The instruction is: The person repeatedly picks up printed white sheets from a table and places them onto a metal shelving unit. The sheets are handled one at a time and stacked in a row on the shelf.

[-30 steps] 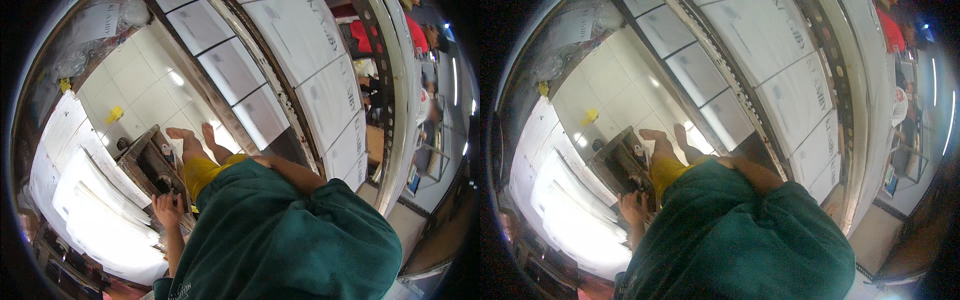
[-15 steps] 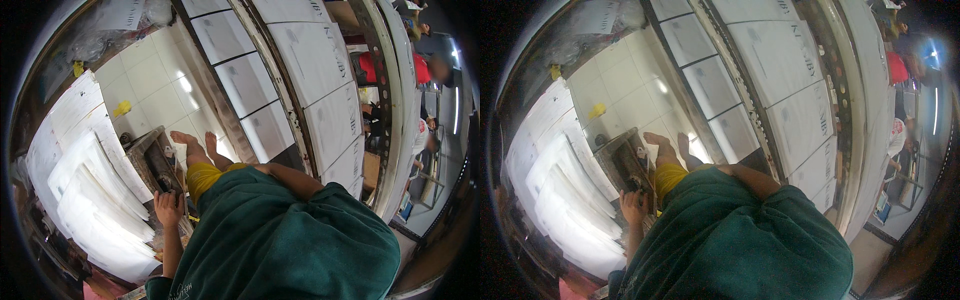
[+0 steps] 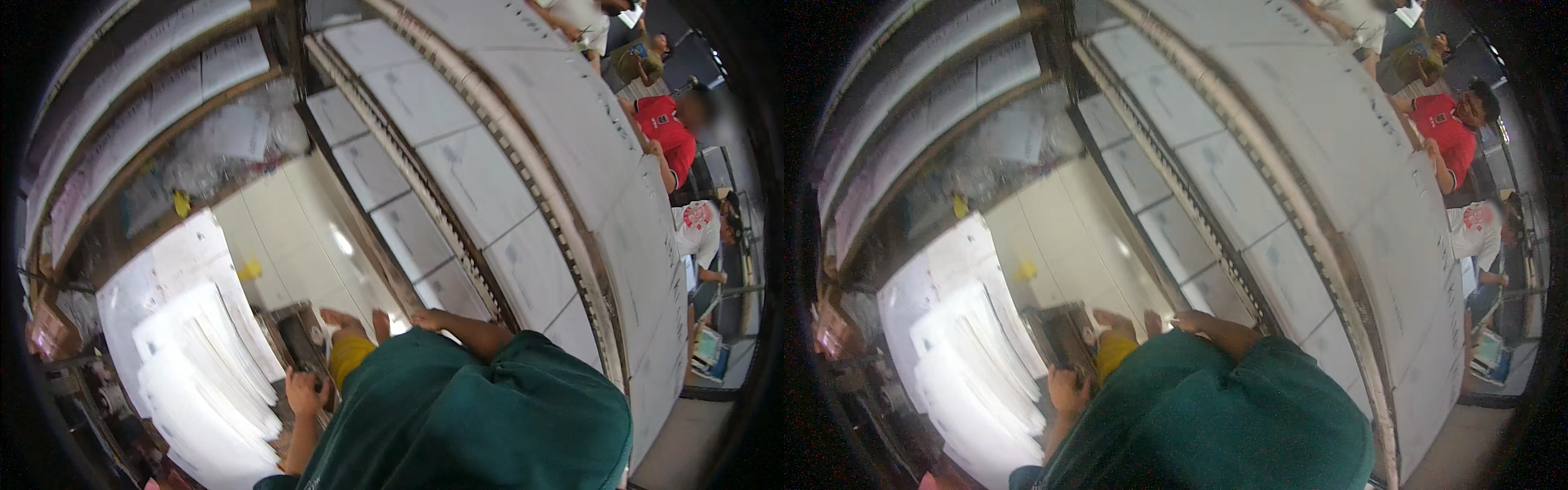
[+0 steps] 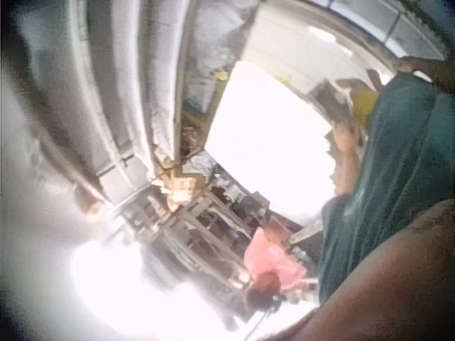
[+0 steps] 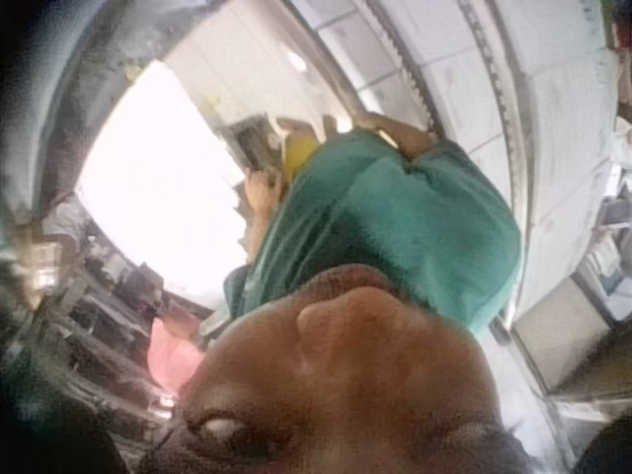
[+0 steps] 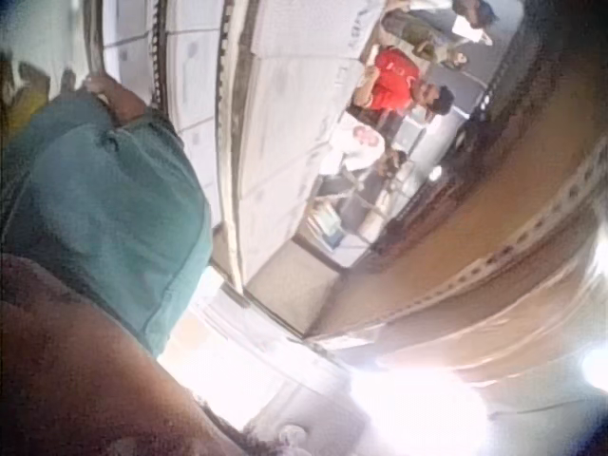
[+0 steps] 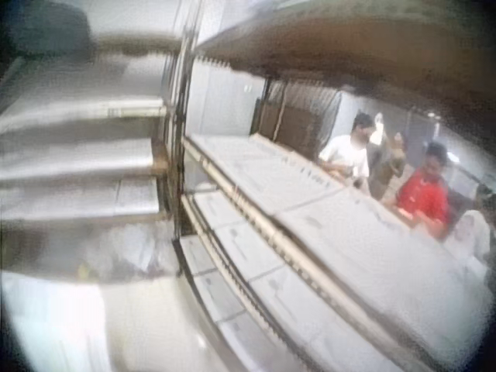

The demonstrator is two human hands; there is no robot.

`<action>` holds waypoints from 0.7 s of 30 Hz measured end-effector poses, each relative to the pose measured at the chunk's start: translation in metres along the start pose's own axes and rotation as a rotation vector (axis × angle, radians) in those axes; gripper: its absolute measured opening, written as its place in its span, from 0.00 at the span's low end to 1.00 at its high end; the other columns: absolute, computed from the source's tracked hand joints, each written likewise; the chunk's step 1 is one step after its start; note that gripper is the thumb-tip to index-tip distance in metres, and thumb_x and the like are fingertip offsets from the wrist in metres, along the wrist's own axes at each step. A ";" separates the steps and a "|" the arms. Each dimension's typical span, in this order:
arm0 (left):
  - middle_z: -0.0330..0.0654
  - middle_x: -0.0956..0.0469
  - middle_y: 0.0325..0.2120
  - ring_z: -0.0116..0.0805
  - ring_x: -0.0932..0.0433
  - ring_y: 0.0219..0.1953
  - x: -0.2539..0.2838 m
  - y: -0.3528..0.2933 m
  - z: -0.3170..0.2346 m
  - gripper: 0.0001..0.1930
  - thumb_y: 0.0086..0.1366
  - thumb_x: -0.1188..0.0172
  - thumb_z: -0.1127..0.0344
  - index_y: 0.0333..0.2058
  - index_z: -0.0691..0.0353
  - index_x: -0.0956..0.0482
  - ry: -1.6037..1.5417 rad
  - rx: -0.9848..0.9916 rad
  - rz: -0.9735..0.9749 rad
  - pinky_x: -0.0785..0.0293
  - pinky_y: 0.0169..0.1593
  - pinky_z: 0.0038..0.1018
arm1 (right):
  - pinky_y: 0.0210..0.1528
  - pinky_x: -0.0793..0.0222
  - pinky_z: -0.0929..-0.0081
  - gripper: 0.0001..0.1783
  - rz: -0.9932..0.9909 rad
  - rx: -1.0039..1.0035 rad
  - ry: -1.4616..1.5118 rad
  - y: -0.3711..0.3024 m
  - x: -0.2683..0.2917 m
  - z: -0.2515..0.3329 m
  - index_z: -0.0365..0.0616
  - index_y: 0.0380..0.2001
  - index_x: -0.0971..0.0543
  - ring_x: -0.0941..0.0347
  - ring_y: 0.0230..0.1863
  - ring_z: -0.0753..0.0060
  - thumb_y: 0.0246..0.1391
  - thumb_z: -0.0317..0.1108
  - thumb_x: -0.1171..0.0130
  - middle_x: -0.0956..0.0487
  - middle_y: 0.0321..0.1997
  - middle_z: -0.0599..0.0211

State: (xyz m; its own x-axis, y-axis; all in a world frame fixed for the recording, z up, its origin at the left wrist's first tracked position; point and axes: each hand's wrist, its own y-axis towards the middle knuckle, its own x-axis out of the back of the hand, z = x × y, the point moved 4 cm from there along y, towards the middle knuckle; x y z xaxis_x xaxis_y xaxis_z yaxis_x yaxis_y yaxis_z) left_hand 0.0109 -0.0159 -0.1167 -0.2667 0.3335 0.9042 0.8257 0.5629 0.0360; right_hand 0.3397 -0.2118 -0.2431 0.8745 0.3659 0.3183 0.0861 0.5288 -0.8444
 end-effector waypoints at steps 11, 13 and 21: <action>0.45 0.28 0.18 0.42 0.28 0.30 0.001 -0.001 0.004 0.17 0.45 0.38 0.52 0.19 0.64 0.25 0.084 -0.039 -0.035 0.43 0.58 0.42 | 0.59 0.42 0.63 0.35 -0.174 0.028 -0.157 0.020 0.082 0.002 0.53 0.56 0.34 0.37 0.58 0.55 0.50 0.61 0.53 0.33 0.58 0.56; 0.45 0.28 0.18 0.42 0.28 0.30 0.002 0.001 -0.004 0.18 0.46 0.39 0.51 0.18 0.64 0.25 0.072 -0.044 -0.044 0.43 0.58 0.42 | 0.59 0.42 0.62 0.34 -0.176 0.010 -0.161 0.009 0.094 0.007 0.55 0.56 0.34 0.37 0.58 0.55 0.50 0.60 0.52 0.34 0.59 0.57; 0.45 0.29 0.17 0.43 0.29 0.29 0.002 -0.002 -0.008 0.20 0.44 0.39 0.49 0.16 0.63 0.27 0.094 -0.070 -0.073 0.43 0.58 0.43 | 0.61 0.45 0.61 0.36 -0.221 0.048 -0.135 0.010 0.092 -0.013 0.53 0.57 0.35 0.41 0.60 0.53 0.49 0.60 0.51 0.36 0.60 0.55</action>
State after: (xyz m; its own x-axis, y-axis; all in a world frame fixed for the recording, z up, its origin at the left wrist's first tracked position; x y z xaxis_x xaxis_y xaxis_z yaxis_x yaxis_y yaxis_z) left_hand 0.0123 -0.0222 -0.1114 -0.2824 0.2193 0.9339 0.8392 0.5281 0.1298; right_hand 0.4271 -0.1832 -0.2276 0.7649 0.3345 0.5504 0.2428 0.6418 -0.7275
